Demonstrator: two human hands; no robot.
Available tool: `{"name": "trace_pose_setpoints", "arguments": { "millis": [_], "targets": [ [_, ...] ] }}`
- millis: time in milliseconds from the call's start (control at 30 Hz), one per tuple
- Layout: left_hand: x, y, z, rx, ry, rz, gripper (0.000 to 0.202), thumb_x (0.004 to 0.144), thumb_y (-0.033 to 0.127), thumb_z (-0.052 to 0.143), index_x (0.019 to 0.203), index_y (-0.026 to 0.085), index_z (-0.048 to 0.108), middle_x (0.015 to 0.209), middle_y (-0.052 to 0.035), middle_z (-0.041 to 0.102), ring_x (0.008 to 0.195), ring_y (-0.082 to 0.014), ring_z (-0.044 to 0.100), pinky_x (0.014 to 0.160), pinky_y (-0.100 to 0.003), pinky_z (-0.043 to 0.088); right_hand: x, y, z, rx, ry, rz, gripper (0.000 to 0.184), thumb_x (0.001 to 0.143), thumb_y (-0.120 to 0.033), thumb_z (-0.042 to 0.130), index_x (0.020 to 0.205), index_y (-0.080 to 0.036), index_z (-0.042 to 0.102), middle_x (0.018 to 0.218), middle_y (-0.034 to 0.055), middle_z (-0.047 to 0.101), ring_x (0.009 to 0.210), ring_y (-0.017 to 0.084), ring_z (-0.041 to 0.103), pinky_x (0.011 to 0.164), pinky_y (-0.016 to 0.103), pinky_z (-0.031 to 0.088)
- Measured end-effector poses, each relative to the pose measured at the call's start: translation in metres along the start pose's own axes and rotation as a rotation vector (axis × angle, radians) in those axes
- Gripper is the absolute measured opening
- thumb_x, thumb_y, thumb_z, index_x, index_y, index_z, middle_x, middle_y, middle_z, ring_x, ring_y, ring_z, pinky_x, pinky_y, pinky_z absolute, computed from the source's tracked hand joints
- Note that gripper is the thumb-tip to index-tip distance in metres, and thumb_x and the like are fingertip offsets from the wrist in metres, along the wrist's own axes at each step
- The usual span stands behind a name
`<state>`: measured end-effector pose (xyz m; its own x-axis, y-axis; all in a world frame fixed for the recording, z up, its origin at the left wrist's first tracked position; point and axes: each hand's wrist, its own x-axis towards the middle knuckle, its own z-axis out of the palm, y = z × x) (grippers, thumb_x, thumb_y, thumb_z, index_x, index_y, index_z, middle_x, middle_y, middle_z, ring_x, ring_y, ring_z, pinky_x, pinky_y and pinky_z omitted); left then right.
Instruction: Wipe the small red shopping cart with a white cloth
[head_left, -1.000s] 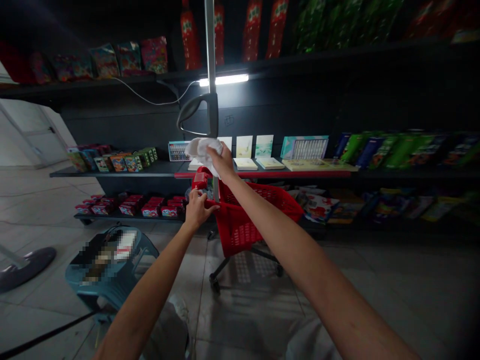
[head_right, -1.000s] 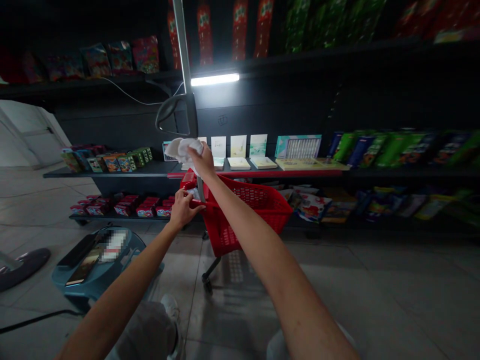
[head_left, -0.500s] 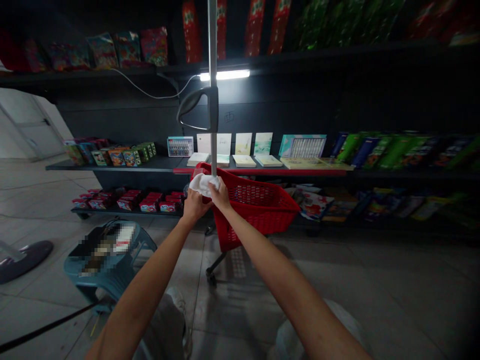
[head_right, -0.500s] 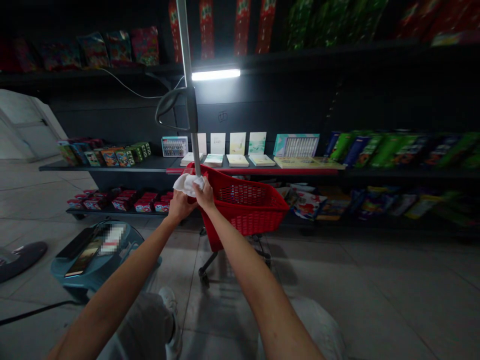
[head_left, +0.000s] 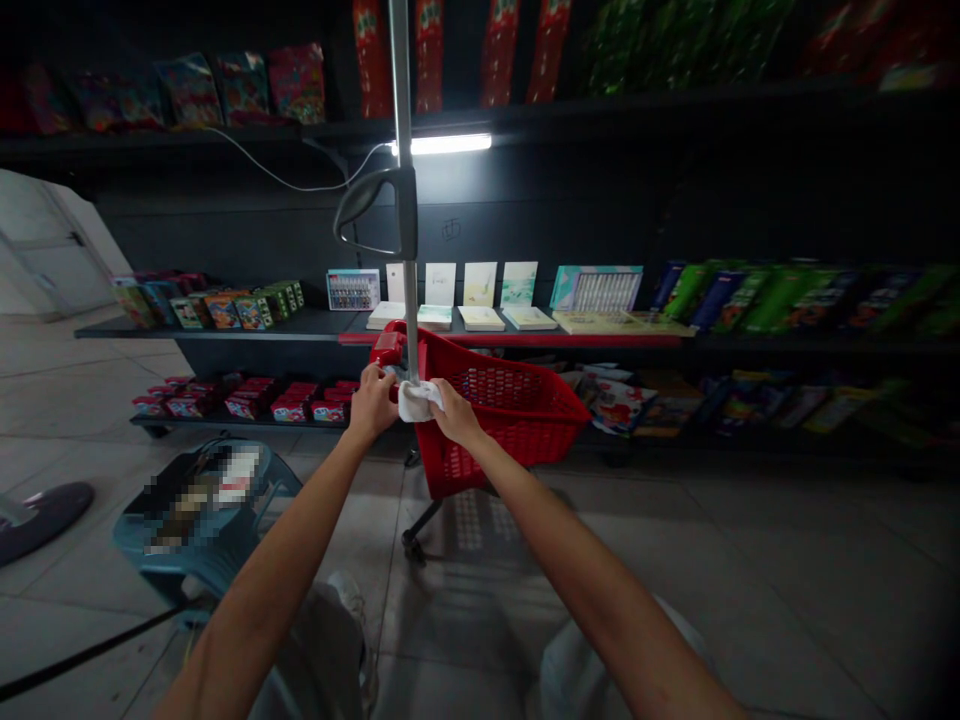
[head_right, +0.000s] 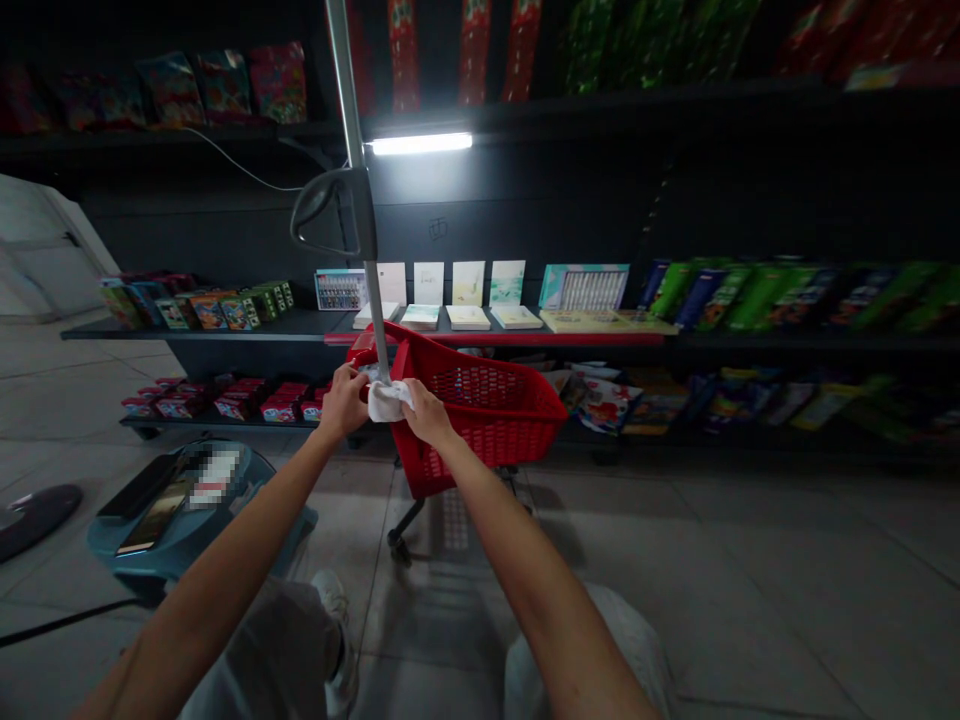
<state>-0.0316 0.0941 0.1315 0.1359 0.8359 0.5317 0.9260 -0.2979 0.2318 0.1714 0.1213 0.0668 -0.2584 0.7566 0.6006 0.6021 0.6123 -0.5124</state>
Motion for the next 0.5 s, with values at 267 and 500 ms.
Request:
{"name": "trace_pose_setpoints", "arguments": {
  "millis": [267, 500],
  "targets": [
    [0.005, -0.012, 0.001, 0.004, 0.042, 0.046, 0.045, 0.084, 0.065, 0.073, 0.1, 0.024, 0.067, 0.128, -0.0134, 0.054, 0.133, -0.0303, 0.048, 0.089, -0.037, 0.059, -0.037, 0.057, -0.039, -0.255, -0.165, 0.059, 0.048, 0.093, -0.014, 0.055, 0.141, -0.017, 0.053, 0.137, 0.0133, 0.064, 0.126, 0.024, 0.061, 0.11, 0.038, 0.044],
    [0.006, -0.02, -0.003, 0.017, 0.011, 0.035, 0.048, 0.08, 0.067, 0.075, 0.104, 0.025, 0.068, 0.13, -0.0128, 0.054, 0.137, -0.0321, 0.046, 0.084, -0.037, 0.061, -0.06, 0.094, -0.069, -0.405, -0.243, 0.135, 0.046, 0.095, -0.019, 0.057, 0.141, -0.018, 0.055, 0.139, 0.0139, 0.064, 0.128, 0.026, 0.059, 0.109, 0.037, 0.043]
  ]
}}
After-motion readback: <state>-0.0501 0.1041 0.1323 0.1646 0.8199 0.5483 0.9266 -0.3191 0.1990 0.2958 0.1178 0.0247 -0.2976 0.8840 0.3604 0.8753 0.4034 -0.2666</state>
